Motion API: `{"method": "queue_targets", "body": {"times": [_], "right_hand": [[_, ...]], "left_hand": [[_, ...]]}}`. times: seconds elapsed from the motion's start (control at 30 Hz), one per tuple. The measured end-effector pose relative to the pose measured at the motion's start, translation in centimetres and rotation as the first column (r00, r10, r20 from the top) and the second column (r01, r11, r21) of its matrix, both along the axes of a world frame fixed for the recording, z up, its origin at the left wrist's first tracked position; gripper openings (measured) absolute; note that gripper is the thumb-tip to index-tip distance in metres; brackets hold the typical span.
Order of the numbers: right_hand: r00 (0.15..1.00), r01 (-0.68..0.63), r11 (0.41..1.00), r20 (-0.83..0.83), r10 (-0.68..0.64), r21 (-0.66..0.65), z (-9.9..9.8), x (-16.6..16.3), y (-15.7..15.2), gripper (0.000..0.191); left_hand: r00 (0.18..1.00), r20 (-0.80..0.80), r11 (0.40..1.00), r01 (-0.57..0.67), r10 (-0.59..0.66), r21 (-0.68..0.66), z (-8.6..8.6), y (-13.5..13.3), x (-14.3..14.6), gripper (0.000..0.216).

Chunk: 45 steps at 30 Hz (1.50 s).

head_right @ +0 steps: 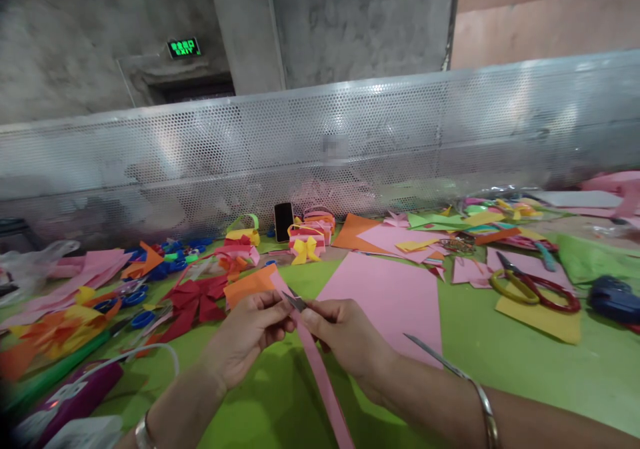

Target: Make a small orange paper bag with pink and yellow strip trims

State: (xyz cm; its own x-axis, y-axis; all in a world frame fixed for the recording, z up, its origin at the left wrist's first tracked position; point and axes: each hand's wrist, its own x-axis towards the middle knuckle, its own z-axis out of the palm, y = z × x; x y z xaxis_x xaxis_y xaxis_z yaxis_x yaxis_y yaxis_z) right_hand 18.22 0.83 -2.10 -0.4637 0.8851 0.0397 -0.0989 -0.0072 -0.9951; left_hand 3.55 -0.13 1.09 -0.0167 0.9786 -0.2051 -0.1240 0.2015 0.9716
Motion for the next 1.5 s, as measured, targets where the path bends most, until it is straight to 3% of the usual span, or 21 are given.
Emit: {"method": "queue_targets", "body": {"times": [0.53,0.97,1.2,1.5], "right_hand": [[1.000,0.007,0.999,-0.024,-0.008,-0.048,0.3,0.0,-0.3,0.043],[1.000,0.009,0.999,-0.016,-0.010,-0.046,0.1,0.0,0.1,0.045],[0.999,0.026,1.000,0.020,-0.026,-0.011,0.1,0.1,0.1,0.046],[1.000,0.022,0.999,0.000,-0.022,-0.042,-0.1,-0.1,0.0,0.045]], "left_hand": [[1.000,0.006,1.000,0.028,-0.028,0.001,-0.1,0.0,-0.1,0.014],[0.999,-0.009,0.999,-0.039,0.039,0.010,0.7,-0.3,0.2,0.007],[0.999,-0.048,1.000,0.021,-0.019,0.023,0.5,-0.3,0.4,0.007],[0.999,0.019,1.000,0.031,-0.030,-0.006,0.0,-0.2,0.2,0.006]]}}
